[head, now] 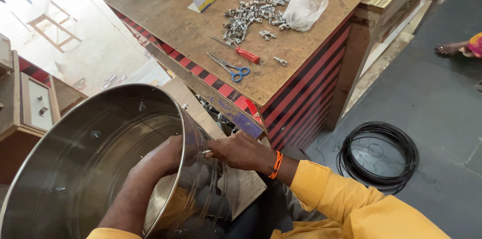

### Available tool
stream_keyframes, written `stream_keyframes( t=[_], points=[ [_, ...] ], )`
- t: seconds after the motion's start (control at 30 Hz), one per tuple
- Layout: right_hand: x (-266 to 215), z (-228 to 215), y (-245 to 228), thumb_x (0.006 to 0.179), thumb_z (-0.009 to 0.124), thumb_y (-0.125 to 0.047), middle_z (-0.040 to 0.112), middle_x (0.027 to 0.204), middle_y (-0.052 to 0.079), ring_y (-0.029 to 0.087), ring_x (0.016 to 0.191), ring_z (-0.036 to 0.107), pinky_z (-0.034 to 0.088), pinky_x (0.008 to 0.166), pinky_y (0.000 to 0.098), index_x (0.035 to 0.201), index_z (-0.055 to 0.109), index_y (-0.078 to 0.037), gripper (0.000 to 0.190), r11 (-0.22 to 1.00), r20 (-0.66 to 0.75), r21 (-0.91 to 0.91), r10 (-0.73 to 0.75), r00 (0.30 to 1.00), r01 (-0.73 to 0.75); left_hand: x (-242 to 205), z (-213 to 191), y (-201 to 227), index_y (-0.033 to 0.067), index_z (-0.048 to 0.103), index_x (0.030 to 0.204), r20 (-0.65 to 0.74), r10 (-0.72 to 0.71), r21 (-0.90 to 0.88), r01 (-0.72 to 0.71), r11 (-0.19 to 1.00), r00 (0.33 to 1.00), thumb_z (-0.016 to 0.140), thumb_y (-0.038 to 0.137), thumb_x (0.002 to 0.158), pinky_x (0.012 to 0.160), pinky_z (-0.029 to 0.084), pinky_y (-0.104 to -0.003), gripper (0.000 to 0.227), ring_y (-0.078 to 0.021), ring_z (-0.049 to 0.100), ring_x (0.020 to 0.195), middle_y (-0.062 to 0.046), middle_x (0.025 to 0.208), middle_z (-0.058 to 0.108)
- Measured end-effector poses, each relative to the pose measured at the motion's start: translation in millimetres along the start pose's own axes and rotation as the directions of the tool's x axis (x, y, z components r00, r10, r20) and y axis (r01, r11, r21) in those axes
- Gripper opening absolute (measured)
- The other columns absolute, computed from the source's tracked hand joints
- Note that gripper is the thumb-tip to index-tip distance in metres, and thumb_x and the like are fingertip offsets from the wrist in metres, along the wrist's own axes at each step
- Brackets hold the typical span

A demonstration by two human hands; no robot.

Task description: The person inserts bolts into pre-drilled holes on the side of a large stainless steel cylindrical container. They then secure the bolts by hand-tightening nuts onto them.

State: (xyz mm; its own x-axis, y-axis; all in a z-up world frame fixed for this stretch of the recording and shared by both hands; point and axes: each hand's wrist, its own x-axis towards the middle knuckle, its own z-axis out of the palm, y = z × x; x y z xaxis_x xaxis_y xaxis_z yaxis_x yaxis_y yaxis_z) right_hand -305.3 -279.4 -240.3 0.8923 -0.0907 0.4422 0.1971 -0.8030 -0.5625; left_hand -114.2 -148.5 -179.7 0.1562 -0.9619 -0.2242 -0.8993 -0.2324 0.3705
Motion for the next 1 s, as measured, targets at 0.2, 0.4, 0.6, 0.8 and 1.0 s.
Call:
stream_keyframes(
  t=[0.2,0.4,0.6,0.8,1.0],
  points=[
    [2,0,1,0.103,0.059,-0.032,0.065,0.072,0.016,0.037,0.064,0.067,0.05,0.055,0.0472,0.12,0.058,-0.012,0.026,1.0,0.026,-0.023,0.019,0.999,-0.019,-7,-24,22,0.0058,0.075,0.103,0.022,-0.29,0.011,0.29,0.957,0.957,0.077,0.023,0.077,0.082,0.057,-0.043,0.032,-0.0367,0.073,0.097,-0.021,0.097,0.075],
    [1,1,3,0.104,0.059,-0.032,0.067,0.076,0.014,0.035,0.067,0.068,0.05,0.057,0.0458,0.12,0.058,-0.013,0.025,1.0,0.017,-0.028,0.0,1.0,0.001,-6,-16,21,0.0061,0.073,0.1,0.009,-0.149,0.025,0.149,0.988,0.989,0.073,0.021,0.077,0.076,0.055,-0.047,0.028,-0.0395,0.069,0.091,-0.019,0.095,0.074],
    [1,1,3,0.104,0.057,-0.03,0.068,0.08,0.013,0.034,0.067,0.068,0.05,0.055,0.0452,0.127,0.055,-0.014,0.029,0.999,-0.024,-0.026,-0.046,0.999,0.045,-9,-29,37,0.0036,0.075,0.099,0.034,-0.391,-0.114,0.393,0.913,0.92,0.074,0.021,0.082,0.079,0.058,-0.045,0.025,-0.0337,0.075,0.088,-0.022,0.089,0.077],
    [3,0,1,0.102,0.06,-0.036,0.067,0.076,0.012,0.031,0.061,0.067,0.048,0.053,0.0439,0.126,0.055,-0.015,0.031,0.998,0.017,-0.054,-0.014,1.0,0.014,-2,-5,8,0.004,0.072,0.102,-0.001,0.021,0.033,-0.021,0.999,1.0,0.072,0.017,0.076,0.074,0.054,-0.046,0.029,-0.0387,0.069,0.091,-0.018,0.096,0.073],
    [4,-2,0,0.101,0.06,-0.035,0.067,0.077,0.013,0.033,0.063,0.068,0.05,0.053,0.045,0.123,0.055,-0.013,0.032,0.995,0.048,-0.095,0.0,0.999,0.004,-5,-18,21,0.0019,0.072,0.099,0.027,-0.318,-0.055,0.319,0.946,0.948,0.072,0.018,0.081,0.078,0.057,-0.046,0.024,-0.0361,0.072,0.089,-0.022,0.09,0.075]
  ],
)
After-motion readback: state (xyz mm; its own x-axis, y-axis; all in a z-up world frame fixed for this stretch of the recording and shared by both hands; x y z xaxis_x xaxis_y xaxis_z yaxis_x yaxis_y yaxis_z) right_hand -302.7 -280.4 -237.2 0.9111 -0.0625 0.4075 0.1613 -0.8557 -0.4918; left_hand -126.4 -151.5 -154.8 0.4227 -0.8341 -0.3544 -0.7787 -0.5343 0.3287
